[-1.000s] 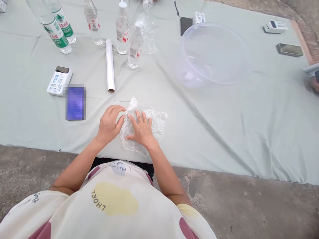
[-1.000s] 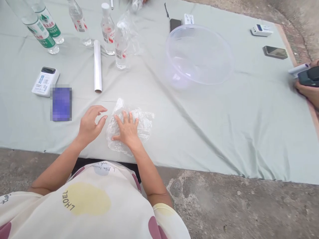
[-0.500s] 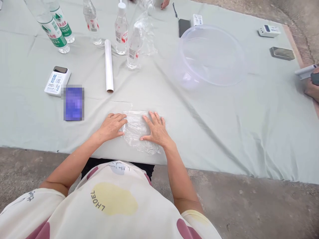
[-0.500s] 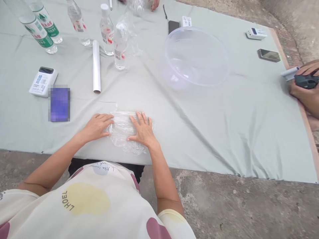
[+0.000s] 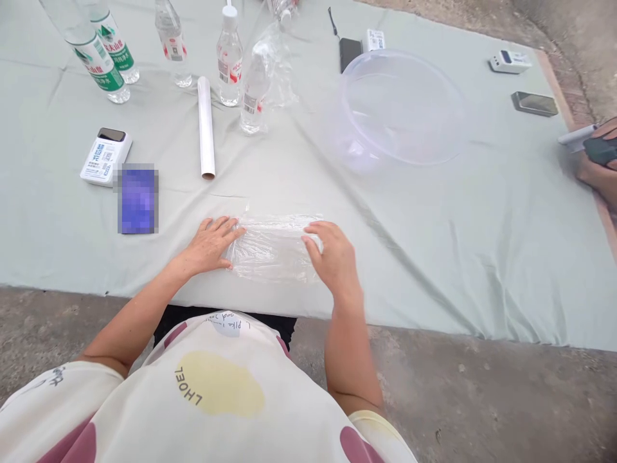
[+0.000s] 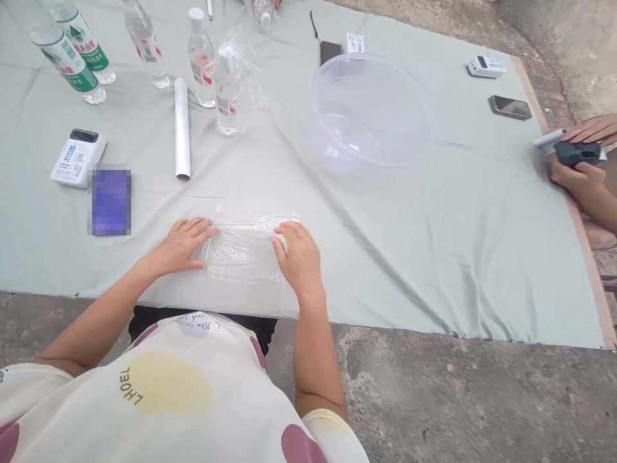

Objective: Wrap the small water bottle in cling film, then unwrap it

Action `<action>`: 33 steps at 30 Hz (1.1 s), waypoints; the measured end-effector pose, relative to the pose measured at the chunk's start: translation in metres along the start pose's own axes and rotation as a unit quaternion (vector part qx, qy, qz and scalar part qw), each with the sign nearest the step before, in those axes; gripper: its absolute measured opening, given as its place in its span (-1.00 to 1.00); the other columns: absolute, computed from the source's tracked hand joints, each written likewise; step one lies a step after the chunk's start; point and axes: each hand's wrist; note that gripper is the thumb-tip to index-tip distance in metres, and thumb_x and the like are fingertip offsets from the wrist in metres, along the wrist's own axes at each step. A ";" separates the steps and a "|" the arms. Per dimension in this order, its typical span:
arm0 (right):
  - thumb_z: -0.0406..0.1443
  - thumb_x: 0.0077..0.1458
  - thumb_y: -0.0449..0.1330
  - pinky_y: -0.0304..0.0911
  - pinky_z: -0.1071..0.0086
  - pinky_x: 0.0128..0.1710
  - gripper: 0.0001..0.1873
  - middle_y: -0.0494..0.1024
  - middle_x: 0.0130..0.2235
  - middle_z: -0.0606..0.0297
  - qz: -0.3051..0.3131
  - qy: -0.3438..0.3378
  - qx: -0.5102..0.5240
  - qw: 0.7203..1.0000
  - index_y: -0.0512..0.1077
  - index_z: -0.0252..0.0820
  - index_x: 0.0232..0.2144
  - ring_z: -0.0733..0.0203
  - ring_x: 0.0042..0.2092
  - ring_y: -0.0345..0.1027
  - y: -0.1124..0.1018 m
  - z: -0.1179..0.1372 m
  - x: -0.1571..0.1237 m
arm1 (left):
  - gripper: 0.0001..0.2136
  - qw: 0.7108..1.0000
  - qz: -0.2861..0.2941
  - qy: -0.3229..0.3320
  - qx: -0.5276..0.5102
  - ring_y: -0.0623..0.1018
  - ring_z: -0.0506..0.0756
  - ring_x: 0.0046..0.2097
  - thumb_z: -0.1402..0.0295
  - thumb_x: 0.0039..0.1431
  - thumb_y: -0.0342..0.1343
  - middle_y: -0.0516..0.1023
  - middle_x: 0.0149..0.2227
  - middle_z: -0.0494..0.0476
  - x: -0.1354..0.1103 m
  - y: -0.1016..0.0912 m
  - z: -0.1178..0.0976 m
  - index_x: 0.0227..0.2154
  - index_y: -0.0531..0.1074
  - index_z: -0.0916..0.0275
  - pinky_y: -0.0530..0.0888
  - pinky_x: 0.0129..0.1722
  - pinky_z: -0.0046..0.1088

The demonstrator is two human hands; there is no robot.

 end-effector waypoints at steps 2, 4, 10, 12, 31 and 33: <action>-0.22 0.31 0.05 0.30 0.09 0.08 -0.72 0.56 0.02 0.12 0.110 -0.107 0.019 0.988 0.51 -0.08 -0.07 0.00 0.08 0.40 0.028 0.038 0.007 | -0.15 1.000 0.003 -0.003 0.005 0.10 0.44 0.40 0.35 -0.11 0.41 0.15 0.38 0.40 0.003 0.000 0.000 0.30 0.21 0.17 0.01 0.32 0.18; -0.24 0.23 0.18 0.17 -0.01 0.20 -0.69 0.44 0.19 0.09 0.148 -0.165 -0.016 0.975 0.48 -0.10 0.01 -0.08 0.24 0.25 0.055 0.065 0.015 | -0.11 1.000 0.004 -0.002 0.007 0.08 0.44 0.40 0.33 -0.11 0.41 0.14 0.37 0.41 0.003 -0.001 0.001 0.32 0.16 0.19 0.01 0.32 0.19; 0.13 -0.13 0.40 -0.25 -0.35 0.30 0.10 -0.03 0.43 -0.03 0.178 -0.137 -0.067 0.972 0.10 -0.10 0.36 -0.29 0.44 -0.28 0.095 0.070 0.026 | -0.17 0.996 -0.013 0.012 -0.086 0.14 0.37 0.39 0.09 0.02 0.29 0.07 0.40 0.37 -0.003 -0.026 0.012 0.33 0.11 0.15 0.23 0.28 0.00; 0.16 -0.15 0.39 -0.30 -0.32 0.33 0.14 -0.06 0.44 0.01 0.184 -0.136 -0.068 0.971 0.07 -0.09 0.37 -0.24 0.45 -0.32 0.096 0.063 0.026 | -0.30 0.985 -0.081 0.010 -0.153 0.28 0.28 0.32 0.05 0.13 0.18 0.15 0.37 0.28 0.009 -0.045 0.020 0.31 0.14 0.09 0.38 0.18 -0.16; 0.18 -0.21 0.41 -0.40 -0.28 0.37 0.20 -0.08 0.45 0.14 0.190 -0.125 -0.034 0.973 0.05 -0.03 0.38 -0.18 0.46 -0.39 0.100 0.056 0.027 | -0.71 0.831 -0.356 -0.276 -0.326 0.26 -0.15 -0.12 0.16 0.28 0.15 0.49 -0.13 -0.19 0.275 -0.178 0.116 -0.14 0.27 0.25 0.18 -0.06 -0.46; 0.17 -0.21 0.41 -0.41 -0.27 0.37 0.21 -0.08 0.45 0.13 0.191 -0.122 -0.033 0.973 0.03 -0.05 0.38 -0.18 0.47 -0.40 0.100 0.057 0.027 | -0.81 0.824 -0.408 -0.219 -0.326 0.26 -0.12 -0.18 0.24 0.29 0.11 0.46 -0.20 -0.16 0.264 -0.174 0.118 -0.23 0.25 0.22 0.21 -0.08 -0.45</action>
Point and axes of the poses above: each hand's wrist, its own x-axis towards the middle knuckle, its own y-axis out of the palm, z = x × y
